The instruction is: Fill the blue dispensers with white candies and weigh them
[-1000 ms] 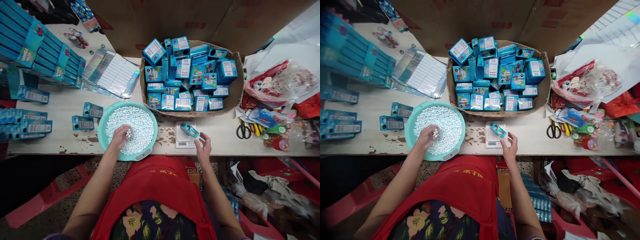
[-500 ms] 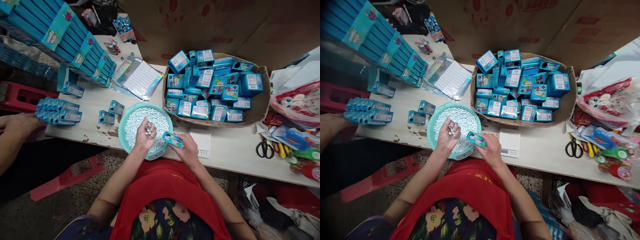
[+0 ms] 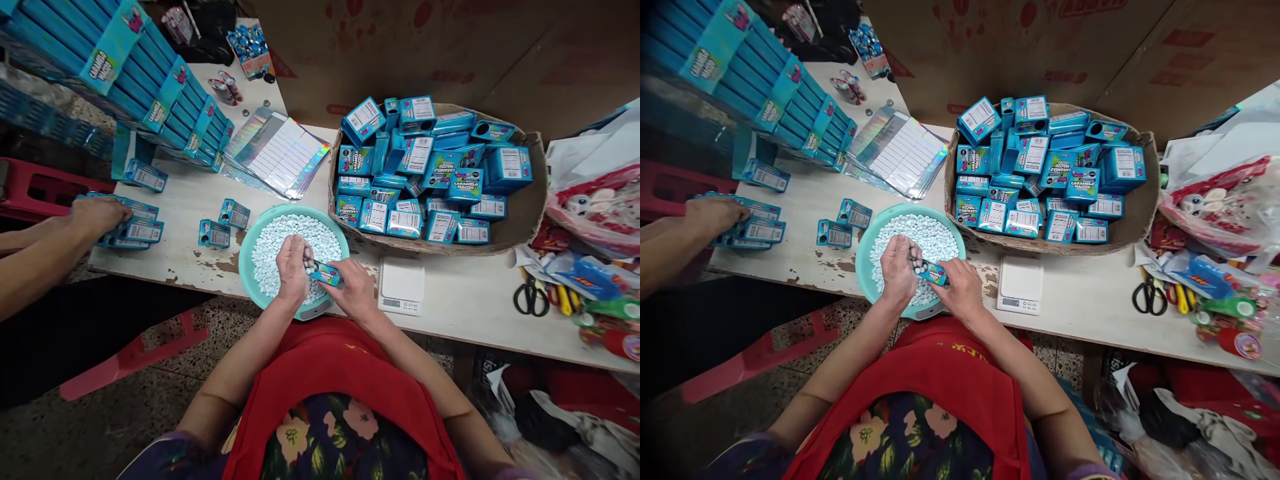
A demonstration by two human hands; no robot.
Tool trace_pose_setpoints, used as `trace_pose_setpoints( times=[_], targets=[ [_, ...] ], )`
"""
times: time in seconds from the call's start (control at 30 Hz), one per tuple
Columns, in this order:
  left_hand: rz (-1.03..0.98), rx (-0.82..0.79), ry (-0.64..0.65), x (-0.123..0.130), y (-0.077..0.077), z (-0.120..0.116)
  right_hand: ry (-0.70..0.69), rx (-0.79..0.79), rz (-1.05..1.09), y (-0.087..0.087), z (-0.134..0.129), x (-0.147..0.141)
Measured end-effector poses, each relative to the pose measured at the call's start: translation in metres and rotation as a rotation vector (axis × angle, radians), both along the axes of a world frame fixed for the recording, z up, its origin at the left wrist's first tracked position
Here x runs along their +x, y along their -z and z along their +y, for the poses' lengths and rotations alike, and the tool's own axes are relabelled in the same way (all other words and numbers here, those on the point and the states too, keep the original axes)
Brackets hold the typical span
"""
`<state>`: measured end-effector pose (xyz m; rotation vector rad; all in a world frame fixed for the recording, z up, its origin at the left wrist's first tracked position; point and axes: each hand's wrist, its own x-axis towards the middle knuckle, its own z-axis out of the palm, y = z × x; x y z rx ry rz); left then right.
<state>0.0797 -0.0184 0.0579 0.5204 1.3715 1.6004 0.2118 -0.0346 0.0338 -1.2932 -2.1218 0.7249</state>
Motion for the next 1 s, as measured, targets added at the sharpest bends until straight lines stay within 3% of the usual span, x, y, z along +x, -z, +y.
trace_pose_setpoints(
  times=[0.17,0.3,0.37,0.43,0.5,0.57,0.67,0.73,0.87,1.0],
  targets=[
    [-0.045,0.021,-0.002,0.000,-0.003,0.003,-0.004,-0.057,0.059,0.001,0.003,-0.001],
    [0.044,-0.005,-0.008,-0.022,0.003,0.002,0.028,-0.181,0.266,-0.008,-0.002,0.025],
    [0.322,-0.071,0.063,-0.041,0.021,-0.001,0.129,-0.232,0.299,-0.009,-0.009,0.054],
    [0.721,-0.198,0.257,-0.055,0.048,-0.007,0.295,-0.235,0.259,0.000,-0.016,0.090],
    [1.057,-0.320,0.448,-0.059,0.076,-0.014,0.464,-0.210,0.198,0.018,-0.022,0.125],
    [1.286,-0.400,0.554,-0.052,0.097,-0.020,0.588,-0.186,0.149,0.042,-0.024,0.153],
    [1.510,-0.475,0.584,-0.032,0.112,-0.023,0.654,-0.155,0.122,0.072,-0.024,0.174],
    [1.585,-0.509,0.567,-0.022,0.113,-0.021,0.637,-0.109,0.109,0.077,-0.022,0.175],
    [1.623,-0.504,0.558,-0.018,0.116,-0.016,0.600,0.084,0.044,0.044,-0.011,0.172],
    [1.636,-0.478,0.525,-0.021,0.122,-0.015,0.509,0.236,-0.016,0.008,0.047,0.180]
  ],
)
